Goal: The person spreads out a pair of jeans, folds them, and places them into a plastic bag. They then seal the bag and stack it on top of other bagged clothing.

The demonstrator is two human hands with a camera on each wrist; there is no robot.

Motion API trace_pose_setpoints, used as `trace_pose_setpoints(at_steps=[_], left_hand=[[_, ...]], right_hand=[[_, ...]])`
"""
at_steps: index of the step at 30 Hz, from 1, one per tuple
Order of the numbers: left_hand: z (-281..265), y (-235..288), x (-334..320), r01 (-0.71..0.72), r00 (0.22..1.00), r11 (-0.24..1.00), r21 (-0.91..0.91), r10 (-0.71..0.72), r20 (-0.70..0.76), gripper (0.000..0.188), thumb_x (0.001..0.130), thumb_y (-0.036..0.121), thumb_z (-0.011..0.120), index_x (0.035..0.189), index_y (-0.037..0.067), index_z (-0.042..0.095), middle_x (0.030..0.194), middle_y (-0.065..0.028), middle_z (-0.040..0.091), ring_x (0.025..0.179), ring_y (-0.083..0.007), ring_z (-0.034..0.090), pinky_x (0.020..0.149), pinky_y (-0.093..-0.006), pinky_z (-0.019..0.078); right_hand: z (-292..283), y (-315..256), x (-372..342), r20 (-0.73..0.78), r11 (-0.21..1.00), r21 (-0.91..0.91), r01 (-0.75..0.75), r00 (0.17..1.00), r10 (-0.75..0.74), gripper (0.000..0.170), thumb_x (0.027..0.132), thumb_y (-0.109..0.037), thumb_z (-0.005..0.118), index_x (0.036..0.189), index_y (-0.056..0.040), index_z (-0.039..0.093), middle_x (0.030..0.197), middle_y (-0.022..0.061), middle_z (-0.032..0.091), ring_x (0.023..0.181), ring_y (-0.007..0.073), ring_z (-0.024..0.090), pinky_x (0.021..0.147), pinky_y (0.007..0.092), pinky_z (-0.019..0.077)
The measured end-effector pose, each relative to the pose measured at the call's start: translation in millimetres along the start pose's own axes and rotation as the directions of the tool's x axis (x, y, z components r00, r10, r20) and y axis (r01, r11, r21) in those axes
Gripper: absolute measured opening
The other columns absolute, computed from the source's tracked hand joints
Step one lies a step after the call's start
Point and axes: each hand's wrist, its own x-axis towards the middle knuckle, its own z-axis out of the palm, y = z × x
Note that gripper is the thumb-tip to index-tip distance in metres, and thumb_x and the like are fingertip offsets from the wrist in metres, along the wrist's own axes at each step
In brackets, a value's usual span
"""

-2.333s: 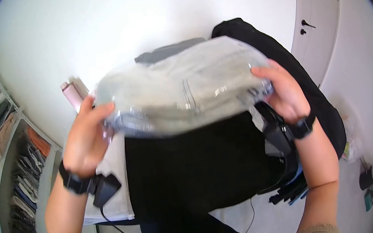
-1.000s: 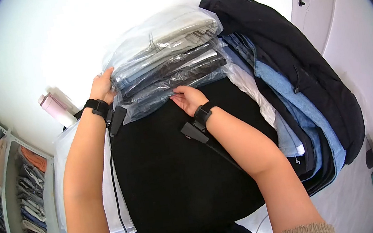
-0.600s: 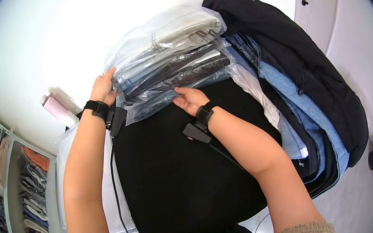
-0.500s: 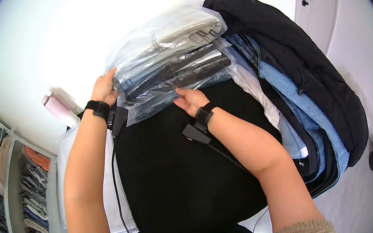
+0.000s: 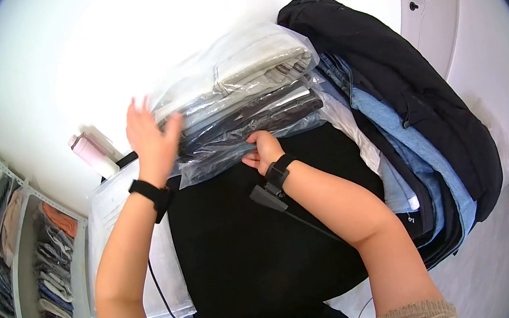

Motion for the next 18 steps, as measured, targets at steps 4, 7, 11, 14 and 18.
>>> trace_pose_setpoints(at_steps=[4, 7, 11, 14, 18], left_hand=[[-18, 39, -7, -0.372, 0.88, 0.926, -0.058, 0.372, 0.297, 0.09, 0.067, 0.034, 0.075, 0.141, 0.016, 0.028, 0.145, -0.0214, 0.021, 0.132, -0.0407, 0.024, 0.104, -0.0567, 0.0224], [2, 41, -11, -0.374, 0.847, 0.926, -0.047, 0.362, 0.391, 0.102, 0.058, 0.027, 0.083, 0.142, 0.022, 0.026, 0.147, -0.0157, 0.021, 0.134, -0.0364, 0.024, 0.101, -0.0624, 0.0215], [32, 38, -5, -0.403, 0.866, 0.911, 0.087, 0.349, 0.358, 0.101, 0.058, 0.023, 0.083, 0.142, 0.023, 0.025, 0.146, -0.0137, 0.024, 0.133, -0.0339, 0.026, 0.101, -0.0611, 0.0233], [48, 34, 3, -0.374, 0.879, 0.922, 0.104, 0.317, 0.356, 0.1, 0.06, 0.021, 0.082, 0.143, 0.024, 0.025, 0.144, -0.0124, 0.028, 0.131, -0.0326, 0.029, 0.1, -0.0602, 0.025], [69, 37, 5, -0.351, 0.9, 0.928, 0.127, 0.297, 0.319, 0.096, 0.063, 0.019, 0.079, 0.142, 0.024, 0.027, 0.14, -0.0116, 0.034, 0.129, -0.0317, 0.033, 0.1, -0.06, 0.0244]], right_hand=[[-3, -1, 2, 0.066, 1.0, -0.015, -0.025, 0.997, 0.026, 0.024, 0.074, -0.016, 0.054, 0.096, -0.006, 0.048, 0.096, 0.0124, 0.043, 0.08, 0.0261, 0.05, 0.08, 0.0429, 0.0499], [-3, -5, 0, 0.119, 0.999, -0.006, -0.035, 0.992, 0.035, 0.025, 0.074, -0.016, 0.054, 0.096, -0.0053, 0.049, 0.095, 0.0123, 0.046, 0.082, 0.0262, 0.053, 0.081, 0.0413, 0.0499], [-4, -6, 2, 0.144, 1.0, -0.021, -0.014, 0.989, 0.017, 0.023, 0.076, -0.015, 0.054, 0.096, -0.0047, 0.051, 0.092, 0.0112, 0.051, 0.081, 0.0245, 0.056, 0.082, 0.0387, 0.0498], [-3, -8, 4, 0.153, 0.999, -0.037, -0.006, 0.988, 0.012, 0.021, 0.079, -0.016, 0.055, 0.096, -0.0046, 0.051, 0.092, 0.0103, 0.051, 0.081, 0.0232, 0.056, 0.081, 0.0372, 0.0502], [-3, -2, 11, 0.146, 0.999, -0.03, 0.012, 0.989, -0.008, 0.02, 0.083, -0.018, 0.056, 0.096, -0.0036, 0.052, 0.09, 0.0088, 0.051, 0.078, 0.0209, 0.056, 0.076, 0.0339, 0.0517]])
